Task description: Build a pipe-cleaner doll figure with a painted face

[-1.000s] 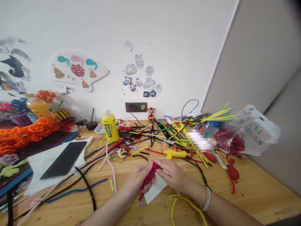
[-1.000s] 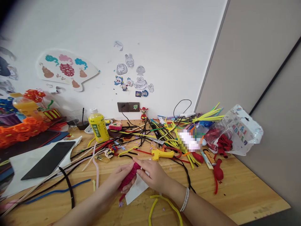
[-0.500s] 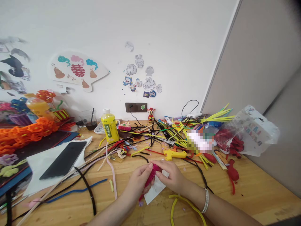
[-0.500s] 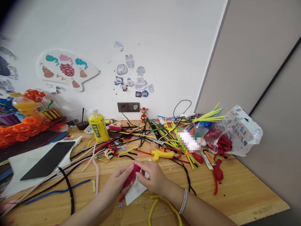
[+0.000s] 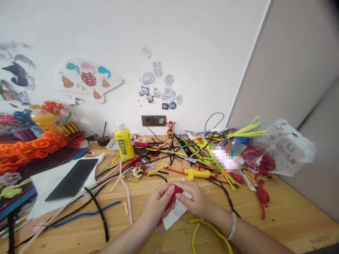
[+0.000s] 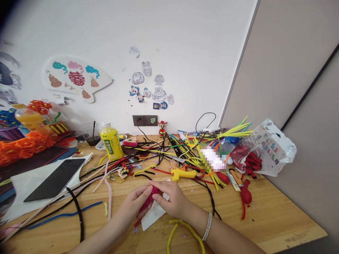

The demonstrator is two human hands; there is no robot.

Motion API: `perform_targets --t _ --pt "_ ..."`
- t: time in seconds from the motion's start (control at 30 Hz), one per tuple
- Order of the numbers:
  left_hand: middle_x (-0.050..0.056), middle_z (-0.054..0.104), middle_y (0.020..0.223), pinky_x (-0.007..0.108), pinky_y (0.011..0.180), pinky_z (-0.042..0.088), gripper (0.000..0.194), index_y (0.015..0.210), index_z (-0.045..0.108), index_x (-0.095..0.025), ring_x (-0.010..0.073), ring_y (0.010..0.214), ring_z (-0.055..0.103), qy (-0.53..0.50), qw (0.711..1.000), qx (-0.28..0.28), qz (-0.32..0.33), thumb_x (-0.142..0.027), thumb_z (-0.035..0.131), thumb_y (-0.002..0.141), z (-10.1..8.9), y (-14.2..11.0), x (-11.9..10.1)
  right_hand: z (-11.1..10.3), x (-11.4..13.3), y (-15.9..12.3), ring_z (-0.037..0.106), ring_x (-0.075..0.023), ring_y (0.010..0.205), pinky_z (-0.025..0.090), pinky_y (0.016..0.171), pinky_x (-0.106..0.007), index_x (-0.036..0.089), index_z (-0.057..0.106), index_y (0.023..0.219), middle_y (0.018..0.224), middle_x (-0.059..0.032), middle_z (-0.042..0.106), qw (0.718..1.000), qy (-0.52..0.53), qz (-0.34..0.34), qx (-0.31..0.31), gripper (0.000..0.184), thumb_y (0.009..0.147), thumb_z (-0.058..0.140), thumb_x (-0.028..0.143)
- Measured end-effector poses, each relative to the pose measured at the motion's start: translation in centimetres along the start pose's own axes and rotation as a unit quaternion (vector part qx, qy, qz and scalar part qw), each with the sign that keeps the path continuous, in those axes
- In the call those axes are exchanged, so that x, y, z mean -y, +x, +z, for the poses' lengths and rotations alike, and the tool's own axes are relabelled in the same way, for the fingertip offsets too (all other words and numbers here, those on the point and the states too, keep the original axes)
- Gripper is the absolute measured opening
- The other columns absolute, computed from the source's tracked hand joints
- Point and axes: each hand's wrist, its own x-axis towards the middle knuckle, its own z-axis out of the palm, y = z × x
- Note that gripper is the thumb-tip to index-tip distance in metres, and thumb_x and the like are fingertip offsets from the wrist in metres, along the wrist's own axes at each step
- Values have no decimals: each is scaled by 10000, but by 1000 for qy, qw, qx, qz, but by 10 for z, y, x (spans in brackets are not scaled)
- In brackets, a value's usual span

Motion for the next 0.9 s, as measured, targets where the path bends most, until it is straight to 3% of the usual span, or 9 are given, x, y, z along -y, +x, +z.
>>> perform_targets --t 0.2,0.5,0.63,0.73,0.9 --pt "-103 363 391 163 295 146 451 617 489 -159 15 283 232 11 1000 -14 7 -603 561 594 -1 2 3 -1 0 1 559 -172 1022 443 873 -317 204 504 1185 1136 -70 598 1000 13 16 15 364 825 485 258" --pt "-74 440 412 165 314 146 374 649 484 -163 15 270 264 -91 995 5 -38 -533 542 667 1 -5 -4 -4 -6 1 546 -188 1044 443 869 -342 207 425 1254 1179 -83 564 999 11 1 32 402 858 422 281" --pt "-59 472 447 169 313 172 346 669 499 -162 24 278 311 -95 994 49 -38 -502 563 665 -2 -4 -6 -5 -4 2 557 -178 1025 453 853 -324 207 414 1260 1177 -79 567 999 11 -3 35 397 868 405 268" --pt "-59 471 456 167 314 182 337 678 494 -159 18 281 303 -90 993 70 -28 -487 569 668 -3 -3 -6 -6 -1 3 566 -172 1007 456 851 -317 198 443 1238 1156 -79 582 999 11 -1 32 380 863 413 256" --pt "-79 420 425 161 311 139 320 656 461 -168 10 281 256 -94 994 50 -28 -472 557 690 0 -5 -5 -5 1 3 585 -173 963 462 839 -311 167 528 1151 1063 -88 633 1000 -1 8 14 333 834 443 224"
